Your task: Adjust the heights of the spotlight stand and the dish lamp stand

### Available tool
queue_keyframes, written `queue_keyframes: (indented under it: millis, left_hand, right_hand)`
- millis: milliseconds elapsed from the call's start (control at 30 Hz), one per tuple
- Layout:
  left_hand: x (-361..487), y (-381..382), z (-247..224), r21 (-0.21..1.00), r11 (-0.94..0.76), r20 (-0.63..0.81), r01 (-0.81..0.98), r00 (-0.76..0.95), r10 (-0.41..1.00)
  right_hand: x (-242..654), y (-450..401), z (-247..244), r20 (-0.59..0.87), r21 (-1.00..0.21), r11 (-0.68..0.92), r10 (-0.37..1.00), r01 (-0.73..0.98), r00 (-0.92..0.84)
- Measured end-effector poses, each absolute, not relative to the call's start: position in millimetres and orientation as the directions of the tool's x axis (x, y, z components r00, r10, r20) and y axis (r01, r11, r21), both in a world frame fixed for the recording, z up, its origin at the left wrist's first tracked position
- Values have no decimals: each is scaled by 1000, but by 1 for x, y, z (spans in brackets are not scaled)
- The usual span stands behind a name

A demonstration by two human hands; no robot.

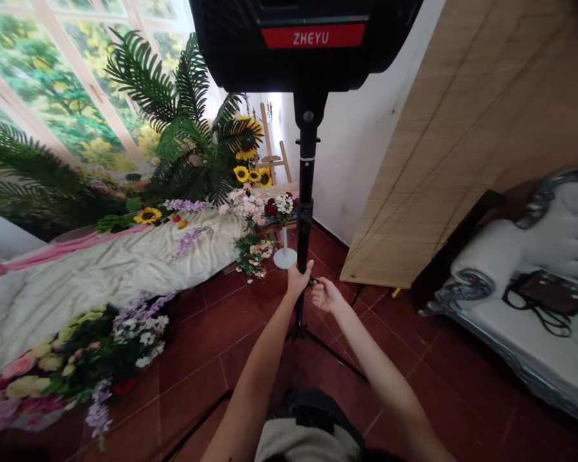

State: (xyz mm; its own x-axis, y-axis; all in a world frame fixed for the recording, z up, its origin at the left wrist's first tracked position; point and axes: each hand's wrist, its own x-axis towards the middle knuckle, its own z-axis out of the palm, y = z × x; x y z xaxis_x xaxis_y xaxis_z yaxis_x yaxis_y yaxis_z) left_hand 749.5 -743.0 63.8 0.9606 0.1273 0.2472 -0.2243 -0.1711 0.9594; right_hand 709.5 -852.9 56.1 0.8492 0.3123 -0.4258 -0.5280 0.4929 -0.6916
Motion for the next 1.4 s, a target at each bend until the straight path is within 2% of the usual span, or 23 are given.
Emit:
queue_keyframes:
  millis: [67, 133, 200, 267, 300, 367, 433, 500, 567, 633, 700, 833, 900, 1133, 1300, 1400]
  left_hand:
    - [749, -743, 64, 958, -173, 252, -229, 959, 129]
    - [750, -743, 63, 955, -174, 264, -241, 955, 131]
    - [751, -743, 62, 953, -176, 271, -247, 954, 128]
    - [751, -743, 60, 953, -177, 269, -246, 956, 119]
    - [751, -742, 60, 954, -175, 266, -245, 957, 115]
    - [751, -742, 59, 956, -164, 263, -243, 959, 110]
    - [752, -742, 58, 958, -154, 260, -241, 959, 116]
    - [752, -743, 58, 958, -152, 261, -242, 958, 119]
    - [753, -743, 57, 957, -162, 263, -243, 957, 122]
    - [753, -744, 57, 957, -173, 258, -234, 958, 126]
    - [753, -744, 58, 960, -171, 246, -223, 960, 132]
    - [749, -745, 61, 966, -131, 240, -224, 963, 125]
    - [748, -745, 61, 967, -128, 238, -221, 962, 133]
    - [753, -750, 55, 961, -67, 276, -269, 951, 142]
    - [748, -749, 53, 958, -56, 286, -281, 952, 110]
    - [725, -736, 31, 967, -21, 256, -255, 959, 125]
  right_hand:
    - [708, -854, 57, -397, -689, 502, 343, -523, 851]
    - [705, -853, 55, -387, -775, 416, 284, -476, 877]
    - [699, -851, 53, -326, -915, 211, 121, -345, 938]
    - [692, -852, 52, -140, -983, -111, -64, -147, 988]
    - [689, -853, 52, -21, -956, -289, -119, -55, 993]
    - [686, -858, 52, 179, -814, -575, -124, 76, 976]
    - [686, -862, 52, 310, -663, -730, -61, 169, 949]
    - [691, -866, 50, 392, -554, -796, 7, 242, 920]
    - [699, -868, 45, 426, -495, -819, 61, 289, 903]
    - [706, -866, 38, 420, -500, -812, 79, 303, 904]
    - [711, -861, 32, 396, -572, -775, 25, 268, 918]
    - [708, -847, 28, 313, -774, -618, -191, 133, 930]
    - [706, -843, 31, 292, -824, -554, -236, 119, 927]
    - [711, -850, 31, 227, -882, -449, -147, 140, 963]
    - [715, -848, 22, 204, -925, -357, -181, 129, 962]
    - [716, -847, 19, 135, -954, -292, -205, 71, 969]
